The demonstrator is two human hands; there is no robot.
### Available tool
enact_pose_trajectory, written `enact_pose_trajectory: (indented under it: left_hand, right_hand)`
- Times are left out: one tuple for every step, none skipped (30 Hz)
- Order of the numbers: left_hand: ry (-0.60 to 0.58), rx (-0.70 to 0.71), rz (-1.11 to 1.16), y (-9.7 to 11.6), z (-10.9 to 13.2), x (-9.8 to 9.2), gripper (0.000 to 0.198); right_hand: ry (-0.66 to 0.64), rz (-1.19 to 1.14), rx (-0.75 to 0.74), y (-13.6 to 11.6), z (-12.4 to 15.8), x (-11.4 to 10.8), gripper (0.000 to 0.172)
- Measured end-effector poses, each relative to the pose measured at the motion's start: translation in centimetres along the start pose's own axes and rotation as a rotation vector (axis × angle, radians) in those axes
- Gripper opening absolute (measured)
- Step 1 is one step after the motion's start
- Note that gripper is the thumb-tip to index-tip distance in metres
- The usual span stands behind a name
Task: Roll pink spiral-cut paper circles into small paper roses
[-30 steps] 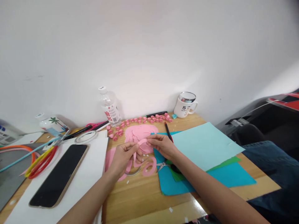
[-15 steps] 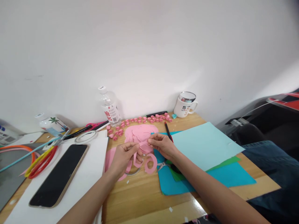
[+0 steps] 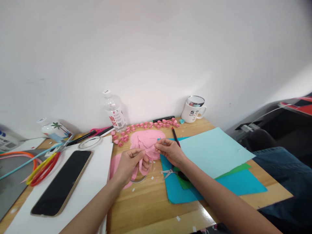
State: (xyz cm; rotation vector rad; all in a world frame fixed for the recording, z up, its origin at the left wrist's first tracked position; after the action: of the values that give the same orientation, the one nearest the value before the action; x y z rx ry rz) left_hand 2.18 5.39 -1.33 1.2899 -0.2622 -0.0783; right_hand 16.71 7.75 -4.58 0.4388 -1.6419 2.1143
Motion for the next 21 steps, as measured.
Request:
enact_pose_trajectory:
  left_hand:
    - [0.001, 0.0, -0.004, -0.03, -0.02, -0.01, 0.025]
    - [0.0, 0.004, -0.004, -0.06, -0.05, -0.02, 0.025]
    - [-0.002, 0.009, 0.0, -0.08, -0.08, -0.03, 0.025]
    - [-0.005, 0.014, 0.005, -0.11, -0.11, -0.04, 0.026]
    - [-0.007, 0.019, 0.013, -0.12, -0.12, -0.05, 0.026]
    - [-0.007, 0.022, 0.02, -0.12, -0.13, -0.05, 0.026]
    - [-0.007, 0.02, 0.025, -0.12, -0.13, -0.05, 0.026]
    - [-0.004, 0.017, 0.03, -0.11, -0.12, -0.05, 0.026]
    - [-0.001, 0.014, 0.035, -0.07, -0.1, -0.04, 0.026]
    - [0.002, 0.009, 0.036, -0.04, -0.08, -0.03, 0.026]
    - [0.004, 0.009, 0.041, 0.02, -0.07, 0.0, 0.026]
    - [0.002, 0.008, 0.046, 0.08, -0.06, 0.03, 0.025]
    - [0.005, 0.003, 0.047, 0.09, -0.06, 0.03, 0.025]
    - [0.0, 0.002, 0.045, 0.09, -0.06, 0.07, 0.025]
    - [-0.001, 0.002, 0.042, 0.08, -0.07, 0.07, 0.025]
    - [-0.003, 0.001, 0.04, 0.06, -0.08, 0.07, 0.025]
    - [-0.005, 0.004, 0.039, 0.03, -0.09, 0.07, 0.025]
    - [-0.007, 0.007, 0.038, 0.0, -0.1, 0.05, 0.025]
    - [-0.01, 0.011, 0.036, -0.03, -0.1, 0.03, 0.025]
    - [-0.015, 0.016, 0.033, -0.06, -0.1, 0.03, 0.026]
    - [-0.021, 0.02, 0.026, -0.09, -0.1, 0.03, 0.026]
  right_hand:
    - [0.001, -0.002, -0.004, 0.0, -0.05, -0.07, 0.024]
    - [0.001, -0.003, -0.006, 0.0, -0.08, -0.1, 0.024]
    - [0.0, -0.003, -0.007, 0.0, -0.1, -0.1, 0.023]
    - [0.0, -0.003, -0.006, 0.01, -0.1, -0.08, 0.023]
    - [0.002, -0.007, -0.003, 0.01, -0.09, -0.06, 0.022]
    - [0.006, -0.016, 0.001, 0.01, -0.08, -0.03, 0.022]
    - [0.007, -0.027, 0.006, 0.01, -0.06, 0.02, 0.021]
    - [0.004, -0.037, 0.01, 0.01, -0.04, 0.08, 0.02]
    - [-0.004, -0.046, 0.012, 0.0, -0.02, 0.16, 0.02]
    - [-0.016, -0.05, 0.012, -0.02, 0.0, 0.25, 0.021]
    - [-0.029, -0.052, 0.01, -0.03, 0.01, 0.32, 0.021]
    - [-0.039, -0.051, 0.009, -0.04, 0.03, 0.36, 0.022]
    - [-0.044, -0.05, 0.009, -0.05, 0.04, 0.35, 0.022]
    - [-0.044, -0.047, 0.009, -0.06, 0.05, 0.31, 0.022]
    - [-0.044, -0.042, 0.011, -0.06, 0.07, 0.28, 0.022]
    - [-0.045, -0.034, 0.013, -0.05, 0.1, 0.25, 0.021]
    - [-0.049, -0.028, 0.015, -0.05, 0.13, 0.25, 0.021]
    - [-0.055, -0.021, 0.015, -0.06, 0.16, 0.27, 0.021]
    - [-0.062, -0.016, 0.013, -0.07, 0.19, 0.3, 0.021]
    - [-0.068, -0.013, 0.009, -0.08, 0.21, 0.33, 0.02]
    - [-0.071, -0.012, 0.005, -0.09, 0.22, 0.33, 0.02]
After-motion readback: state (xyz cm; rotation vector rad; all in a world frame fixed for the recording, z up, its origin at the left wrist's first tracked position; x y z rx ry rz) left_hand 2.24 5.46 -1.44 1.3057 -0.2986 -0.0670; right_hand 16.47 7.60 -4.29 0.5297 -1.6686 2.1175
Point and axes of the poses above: each hand's wrist, its own z-axis away from the middle knuckle, its own x-axis out of the palm, y = z × x, the point moved 6 cm from there along -z, towards the middle knuckle, and after that the axes turned 7 degrees about y, right-handed, at the moved point
